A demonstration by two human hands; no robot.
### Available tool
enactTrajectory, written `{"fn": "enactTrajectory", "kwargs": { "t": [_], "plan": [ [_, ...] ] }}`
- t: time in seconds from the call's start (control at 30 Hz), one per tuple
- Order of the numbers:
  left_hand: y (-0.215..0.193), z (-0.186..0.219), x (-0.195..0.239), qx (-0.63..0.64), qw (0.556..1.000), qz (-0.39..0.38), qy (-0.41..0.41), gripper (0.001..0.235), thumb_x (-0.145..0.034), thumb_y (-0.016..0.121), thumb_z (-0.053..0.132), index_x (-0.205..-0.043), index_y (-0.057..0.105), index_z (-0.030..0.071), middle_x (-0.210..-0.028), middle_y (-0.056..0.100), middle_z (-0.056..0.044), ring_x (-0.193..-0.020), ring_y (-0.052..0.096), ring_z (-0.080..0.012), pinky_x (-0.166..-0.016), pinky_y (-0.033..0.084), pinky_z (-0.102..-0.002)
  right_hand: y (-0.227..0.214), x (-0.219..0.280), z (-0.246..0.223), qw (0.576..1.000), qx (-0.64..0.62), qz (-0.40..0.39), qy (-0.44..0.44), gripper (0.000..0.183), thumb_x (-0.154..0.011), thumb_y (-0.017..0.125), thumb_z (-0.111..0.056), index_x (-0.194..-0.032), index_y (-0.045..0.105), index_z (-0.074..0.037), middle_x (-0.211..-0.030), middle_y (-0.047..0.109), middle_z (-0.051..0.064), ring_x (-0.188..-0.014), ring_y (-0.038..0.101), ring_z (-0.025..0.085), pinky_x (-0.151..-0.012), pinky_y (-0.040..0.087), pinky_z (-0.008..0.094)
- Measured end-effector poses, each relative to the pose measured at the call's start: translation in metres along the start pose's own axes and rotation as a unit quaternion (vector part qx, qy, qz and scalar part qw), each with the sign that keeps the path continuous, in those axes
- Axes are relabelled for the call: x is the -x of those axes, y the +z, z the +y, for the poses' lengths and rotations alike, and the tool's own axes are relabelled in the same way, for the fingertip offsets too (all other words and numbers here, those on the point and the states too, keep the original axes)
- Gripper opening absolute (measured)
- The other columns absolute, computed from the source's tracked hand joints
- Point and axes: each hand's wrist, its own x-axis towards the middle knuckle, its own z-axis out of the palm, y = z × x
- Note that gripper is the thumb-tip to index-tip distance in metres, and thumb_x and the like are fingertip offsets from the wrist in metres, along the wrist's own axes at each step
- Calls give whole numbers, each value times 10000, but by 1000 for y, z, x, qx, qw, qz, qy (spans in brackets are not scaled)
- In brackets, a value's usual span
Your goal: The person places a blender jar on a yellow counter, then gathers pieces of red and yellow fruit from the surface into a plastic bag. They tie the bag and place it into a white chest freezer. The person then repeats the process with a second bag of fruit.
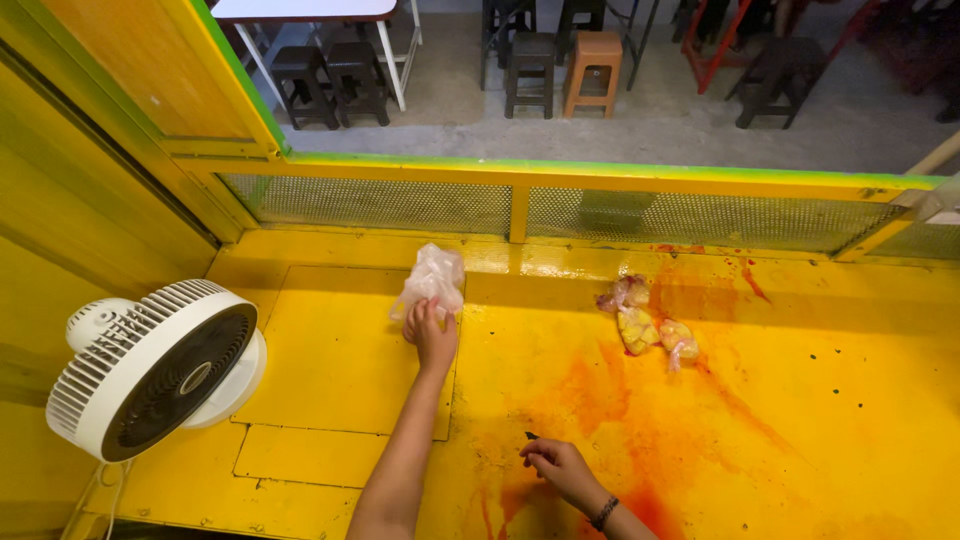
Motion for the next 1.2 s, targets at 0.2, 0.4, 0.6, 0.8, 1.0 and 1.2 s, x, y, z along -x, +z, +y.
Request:
{"fn": "enactTrajectory", "kwargs": {
  "t": [0.2, 0.4, 0.6, 0.8, 1.0, 1.2],
  "plan": [
    [-56, 88, 42, 165, 986, -37, 17, 278, -897, 730, 185, -1150, 684, 80, -1180, 637, -130, -1211, 556, -344, -1069, 402, -466, -1, 6, -41, 991, 57, 87, -81, 423, -895, 670, -112, -1313, 612, -97, -1099, 700, 52, -833, 632, 133, -700, 536, 279],
    [-111, 164, 78, 265, 957, -114, 9, 255, -905, 709, 117, -1148, 682, 44, -1131, 651, -139, -1107, 615, -340, -979, 474, -409, -10, 25, -97, 942, 120, 259, -176, 960, -765, 798, -118, -1550, 246, -135, -1435, 414, 135, -1128, 523, 250, -833, 535, 352],
    [-135, 200, 115, 372, 896, -239, -48, 253, -935, 684, 87, -1173, 663, 6, -1111, 648, -118, -1026, 657, -238, -912, 533, -340, -25, 41, -94, 911, 174, 318, -196, 843, -741, 830, -89, -1480, 424, -106, -1474, 294, 211, -1244, 466, 349, -931, 491, 400],
    [-144, 216, 134, 424, 840, -335, -47, 252, -965, 669, 95, -1205, 681, 21, -1136, 630, -116, -984, 662, -205, -892, 549, -311, -35, 41, -22, 919, 99, 337, -181, 415, -846, 730, -45, -1256, 665, -60, -1410, 468, 146, -1203, 544, 286, -920, 543, 354],
    [-147, 214, 137, 322, 909, -265, 12, 380, -945, 722, 170, -1302, 641, 68, -1229, 623, -132, -1146, 621, -262, -964, 533, -386, -51, 52, 12, 919, -31, 349, -182, 273, -1002, 625, -72, -1261, 661, 7, -1315, 570, 121, -1157, 586, 208, -961, 502, 317],
    [-130, 202, 157, 244, 942, -229, 6, 942, -780, 876, 331, -1480, 343, -5, -1358, 419, -285, -1237, 446, -430, -1025, 399, -477, -70, 75, -20, 914, -230, 314, -111, 303, -1067, 551, -188, -1285, 615, 13, -1149, 697, 48, -990, 660, 144, -920, 553, 321]
  ]
}}
